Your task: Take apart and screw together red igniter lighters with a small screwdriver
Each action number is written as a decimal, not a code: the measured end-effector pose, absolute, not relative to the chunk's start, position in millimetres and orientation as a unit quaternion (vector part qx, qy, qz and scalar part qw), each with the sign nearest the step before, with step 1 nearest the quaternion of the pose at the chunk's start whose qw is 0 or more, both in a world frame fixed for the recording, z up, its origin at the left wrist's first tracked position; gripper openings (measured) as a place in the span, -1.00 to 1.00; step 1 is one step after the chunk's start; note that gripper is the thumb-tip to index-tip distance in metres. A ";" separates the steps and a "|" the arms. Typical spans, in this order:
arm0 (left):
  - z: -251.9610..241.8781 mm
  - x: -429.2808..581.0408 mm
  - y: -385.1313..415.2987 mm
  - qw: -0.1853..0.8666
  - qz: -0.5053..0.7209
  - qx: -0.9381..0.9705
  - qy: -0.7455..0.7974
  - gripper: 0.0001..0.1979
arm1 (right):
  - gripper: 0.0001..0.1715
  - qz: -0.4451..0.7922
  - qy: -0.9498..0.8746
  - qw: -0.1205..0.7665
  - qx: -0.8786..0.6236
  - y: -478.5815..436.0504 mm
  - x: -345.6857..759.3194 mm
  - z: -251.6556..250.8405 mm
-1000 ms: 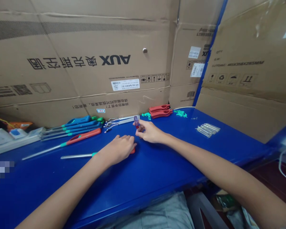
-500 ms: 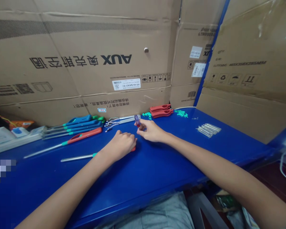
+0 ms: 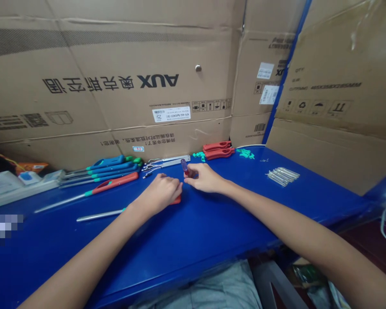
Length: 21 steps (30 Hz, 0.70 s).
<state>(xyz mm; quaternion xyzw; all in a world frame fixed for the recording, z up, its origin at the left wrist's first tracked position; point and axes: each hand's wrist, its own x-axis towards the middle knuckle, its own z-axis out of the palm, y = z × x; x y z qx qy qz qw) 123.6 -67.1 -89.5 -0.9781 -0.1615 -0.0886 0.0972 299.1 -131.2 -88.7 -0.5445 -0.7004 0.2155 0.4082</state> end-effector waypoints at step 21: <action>-65.7 97.7 -55.9 -0.294 -0.212 -0.897 -0.253 -0.50 | -0.87 0.201 -0.683 0.255 -0.654 -137.4 332.4 -43.8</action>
